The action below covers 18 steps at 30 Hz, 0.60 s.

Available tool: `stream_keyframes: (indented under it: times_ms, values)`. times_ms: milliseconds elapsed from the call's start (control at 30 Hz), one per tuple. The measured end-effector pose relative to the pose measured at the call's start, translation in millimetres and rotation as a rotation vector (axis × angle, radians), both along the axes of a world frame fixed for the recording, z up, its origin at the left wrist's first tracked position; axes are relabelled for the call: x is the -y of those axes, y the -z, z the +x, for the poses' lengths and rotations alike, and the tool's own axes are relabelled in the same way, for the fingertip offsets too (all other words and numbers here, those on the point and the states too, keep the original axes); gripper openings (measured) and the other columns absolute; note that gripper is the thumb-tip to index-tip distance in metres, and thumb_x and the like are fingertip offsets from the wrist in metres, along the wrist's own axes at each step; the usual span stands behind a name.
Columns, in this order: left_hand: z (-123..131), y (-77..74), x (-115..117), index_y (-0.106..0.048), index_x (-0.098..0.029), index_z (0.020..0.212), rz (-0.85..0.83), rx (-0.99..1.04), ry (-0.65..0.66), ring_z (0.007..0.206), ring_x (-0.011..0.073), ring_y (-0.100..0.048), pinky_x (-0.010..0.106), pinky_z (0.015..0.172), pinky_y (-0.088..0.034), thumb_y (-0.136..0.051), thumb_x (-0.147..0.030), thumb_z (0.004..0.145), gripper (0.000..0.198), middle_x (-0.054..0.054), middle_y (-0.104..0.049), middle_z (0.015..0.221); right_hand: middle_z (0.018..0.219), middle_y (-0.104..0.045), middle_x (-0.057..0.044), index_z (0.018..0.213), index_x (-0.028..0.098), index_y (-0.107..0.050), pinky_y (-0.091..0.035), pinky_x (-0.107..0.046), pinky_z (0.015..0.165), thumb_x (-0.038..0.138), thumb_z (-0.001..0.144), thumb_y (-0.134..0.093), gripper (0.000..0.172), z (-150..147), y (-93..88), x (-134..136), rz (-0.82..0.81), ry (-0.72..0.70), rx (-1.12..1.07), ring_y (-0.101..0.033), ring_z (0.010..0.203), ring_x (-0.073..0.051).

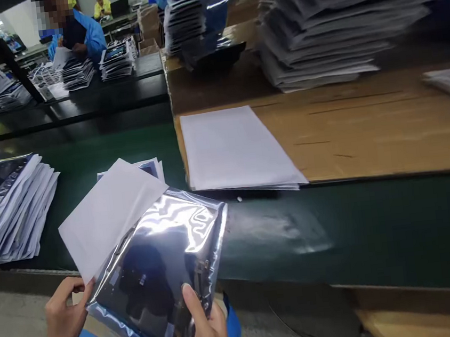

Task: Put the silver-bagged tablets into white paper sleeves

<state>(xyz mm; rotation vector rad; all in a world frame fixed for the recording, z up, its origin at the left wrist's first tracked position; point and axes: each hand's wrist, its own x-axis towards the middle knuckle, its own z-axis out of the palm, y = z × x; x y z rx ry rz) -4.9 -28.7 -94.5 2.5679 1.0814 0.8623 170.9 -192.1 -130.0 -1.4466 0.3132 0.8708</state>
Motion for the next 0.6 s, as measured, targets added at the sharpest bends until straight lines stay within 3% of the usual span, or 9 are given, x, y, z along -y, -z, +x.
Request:
stream_keyframes:
  times_ms: [100,233,400,500,600]
  values:
    - [-1.9,3.1,5.3,-0.064,-0.018,0.083,-0.061,0.056,0.014,0.066,0.0138,-0.06,0.024,0.063,-0.047,-0.061,-0.017,0.08,0.004,0.002,-0.067,0.071,0.07,-0.069,-0.001,0.082,0.019,-0.071,-0.052,-0.029,0.062,0.051,0.062,-0.074,0.038,-1.1,2.2,-3.1,-0.007,0.001,0.043,-0.066,0.074,-0.023]
    - [-7.2,6.3,9.5,-0.066,-0.019,0.082,-0.155,0.173,0.001,0.066,0.0146,-0.063,0.024,0.062,-0.05,-0.061,-0.016,0.08,0.006,0.004,-0.07,0.073,0.062,-0.066,0.0,0.072,0.019,-0.068,-0.05,-0.03,0.059,0.054,0.063,-0.072,0.036,-5.2,0.6,-8.1,-0.013,0.022,0.056,-0.064,0.066,-0.022]
    - [-17.0,12.7,13.7,-0.065,-0.019,0.082,-0.219,0.322,0.011,0.065,0.015,-0.063,0.024,0.059,-0.051,-0.06,-0.011,0.079,0.01,0.002,-0.068,0.07,0.066,-0.067,0.0,0.079,0.018,-0.068,-0.05,-0.031,0.061,0.059,0.059,-0.071,0.046,-11.1,-5.8,-15.2,-0.036,0.054,0.0,-0.064,0.069,-0.022]
    - [-21.5,18.3,21.4,-0.064,-0.019,0.083,-0.167,0.343,0.037,0.064,0.0139,-0.061,0.024,0.058,-0.05,-0.058,-0.006,0.078,0.016,0.001,-0.066,0.069,0.069,-0.068,-0.001,0.079,0.018,-0.068,-0.05,-0.033,0.066,0.062,0.053,-0.072,0.052,-14.1,-10.7,-17.9,-0.155,0.091,-0.008,-0.063,0.076,-0.025]
    - [-26.1,27.2,31.4,-0.061,-0.019,0.086,-0.045,0.417,-0.009,0.06,0.012,-0.059,0.022,0.055,-0.047,-0.057,-0.001,0.077,0.02,0.0,-0.064,0.068,0.07,-0.069,-0.003,0.077,0.017,-0.069,-0.05,-0.035,0.069,0.064,0.051,-0.071,0.054,-20.4,-16.1,-19.2,-0.157,0.089,0.015,-0.063,0.08,-0.027]
